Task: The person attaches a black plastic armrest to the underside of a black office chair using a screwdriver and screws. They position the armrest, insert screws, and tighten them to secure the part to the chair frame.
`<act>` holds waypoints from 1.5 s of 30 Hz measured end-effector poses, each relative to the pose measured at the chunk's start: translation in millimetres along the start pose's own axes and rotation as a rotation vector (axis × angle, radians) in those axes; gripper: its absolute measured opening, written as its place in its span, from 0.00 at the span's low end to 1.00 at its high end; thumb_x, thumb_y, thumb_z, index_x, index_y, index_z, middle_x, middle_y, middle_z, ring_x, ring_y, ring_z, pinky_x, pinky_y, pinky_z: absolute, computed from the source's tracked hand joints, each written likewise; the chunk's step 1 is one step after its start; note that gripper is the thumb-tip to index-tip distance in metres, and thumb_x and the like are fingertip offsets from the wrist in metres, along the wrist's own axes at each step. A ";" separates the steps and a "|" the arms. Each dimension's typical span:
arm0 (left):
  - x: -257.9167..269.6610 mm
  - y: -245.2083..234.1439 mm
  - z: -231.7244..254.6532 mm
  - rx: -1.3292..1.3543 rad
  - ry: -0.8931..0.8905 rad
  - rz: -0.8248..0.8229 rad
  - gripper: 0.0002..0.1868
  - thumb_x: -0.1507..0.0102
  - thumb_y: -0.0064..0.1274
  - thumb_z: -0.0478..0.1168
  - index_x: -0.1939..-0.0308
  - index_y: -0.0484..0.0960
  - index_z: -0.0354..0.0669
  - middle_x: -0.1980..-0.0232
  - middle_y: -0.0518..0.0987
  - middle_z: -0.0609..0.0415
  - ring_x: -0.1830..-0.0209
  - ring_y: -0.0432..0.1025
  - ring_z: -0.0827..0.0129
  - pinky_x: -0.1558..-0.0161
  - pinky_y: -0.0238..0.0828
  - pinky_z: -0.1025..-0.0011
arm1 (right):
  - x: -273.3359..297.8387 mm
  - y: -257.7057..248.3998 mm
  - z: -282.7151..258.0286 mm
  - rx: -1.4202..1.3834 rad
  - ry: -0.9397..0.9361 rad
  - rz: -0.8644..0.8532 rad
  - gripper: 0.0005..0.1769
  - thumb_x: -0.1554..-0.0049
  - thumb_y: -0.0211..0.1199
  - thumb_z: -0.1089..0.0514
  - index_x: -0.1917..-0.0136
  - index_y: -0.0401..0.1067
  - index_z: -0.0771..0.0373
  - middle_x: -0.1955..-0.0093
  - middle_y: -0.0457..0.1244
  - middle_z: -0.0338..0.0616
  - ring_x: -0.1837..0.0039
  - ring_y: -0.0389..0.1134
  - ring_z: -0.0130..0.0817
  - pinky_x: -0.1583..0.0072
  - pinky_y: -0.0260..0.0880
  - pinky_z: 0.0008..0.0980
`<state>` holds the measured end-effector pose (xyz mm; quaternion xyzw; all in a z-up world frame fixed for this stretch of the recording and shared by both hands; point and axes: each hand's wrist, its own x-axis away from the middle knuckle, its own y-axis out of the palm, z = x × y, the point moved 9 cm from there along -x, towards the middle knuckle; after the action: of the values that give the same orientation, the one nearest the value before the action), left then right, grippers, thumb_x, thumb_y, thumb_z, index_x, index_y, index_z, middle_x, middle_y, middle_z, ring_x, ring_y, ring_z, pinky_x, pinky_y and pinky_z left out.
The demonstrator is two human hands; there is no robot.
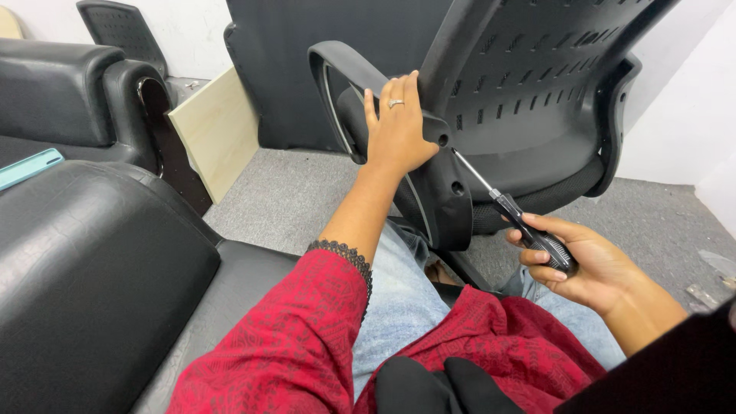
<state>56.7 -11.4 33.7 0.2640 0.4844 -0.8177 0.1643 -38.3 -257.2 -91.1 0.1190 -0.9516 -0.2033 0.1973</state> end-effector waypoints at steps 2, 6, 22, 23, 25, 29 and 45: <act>10.5 -0.8 3.9 0.038 -0.049 0.076 0.59 0.54 0.70 0.38 0.25 0.50 0.42 0.21 0.52 0.48 0.18 0.40 0.52 0.28 0.34 0.38 | 2.9 -8.0 -2.8 0.075 -0.031 0.001 0.11 0.40 0.58 0.55 0.46 0.65 0.62 0.56 0.64 0.44 0.68 0.58 0.21 0.76 0.51 0.20; 46.4 1.0 26.4 0.074 0.000 0.311 0.53 0.51 0.63 0.34 0.25 0.53 0.41 0.20 0.48 0.44 0.17 0.38 0.43 0.24 0.37 0.38 | 7.3 -26.1 -1.7 0.103 -0.059 -0.006 0.11 0.40 0.59 0.57 0.47 0.64 0.63 0.56 0.64 0.47 0.67 0.60 0.23 0.76 0.51 0.21; 107.9 147.1 174.6 0.381 0.519 -0.089 0.43 0.46 0.55 0.31 0.26 0.60 0.42 0.25 0.62 0.45 0.19 0.52 0.46 0.21 0.48 0.48 | 58.2 -165.4 25.1 0.113 -0.064 0.145 0.24 0.32 0.46 0.49 0.35 0.63 0.73 0.43 0.68 0.56 0.53 0.67 0.40 0.58 0.70 0.37; 112.8 157.6 185.8 0.421 0.552 -0.138 0.44 0.47 0.56 0.32 0.26 0.59 0.41 0.26 0.63 0.44 0.21 0.54 0.45 0.22 0.48 0.48 | 64.0 -173.8 25.8 0.140 -0.091 0.105 0.25 0.31 0.46 0.50 0.33 0.63 0.74 0.41 0.68 0.58 0.51 0.68 0.42 0.55 0.71 0.40; 125.1 178.6 207.0 0.470 0.594 -0.236 0.44 0.48 0.55 0.31 0.26 0.60 0.42 0.26 0.64 0.43 0.21 0.54 0.44 0.23 0.53 0.52 | 74.3 -200.2 34.0 0.104 -0.100 0.108 0.24 0.33 0.47 0.53 0.33 0.62 0.75 0.41 0.67 0.59 0.51 0.68 0.43 0.53 0.72 0.43; 139.4 219.5 255.8 0.520 0.665 -0.389 0.44 0.48 0.55 0.30 0.26 0.61 0.45 0.26 0.66 0.45 0.22 0.56 0.43 0.26 0.58 0.55 | 95.1 -272.0 54.0 0.080 -0.107 0.191 0.28 0.37 0.51 0.59 0.25 0.60 0.70 0.41 0.66 0.61 0.47 0.69 0.43 0.48 0.73 0.44; 267.9 349.3 420.6 0.496 0.846 -1.042 0.20 0.42 0.52 0.33 0.46 0.83 0.51 0.43 0.82 0.52 0.41 0.76 0.56 0.42 0.73 0.60 | 251.2 -515.1 120.4 0.479 -0.039 1.226 0.19 0.48 0.75 0.64 0.45 0.75 0.72 0.59 0.67 0.47 0.63 0.65 0.30 0.61 0.64 0.28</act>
<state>-90.9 -551.1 -206.4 0.3223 0.3695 -0.7033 -0.5146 -238.5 -751.2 -333.5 -0.4077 -0.8694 0.1610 0.2280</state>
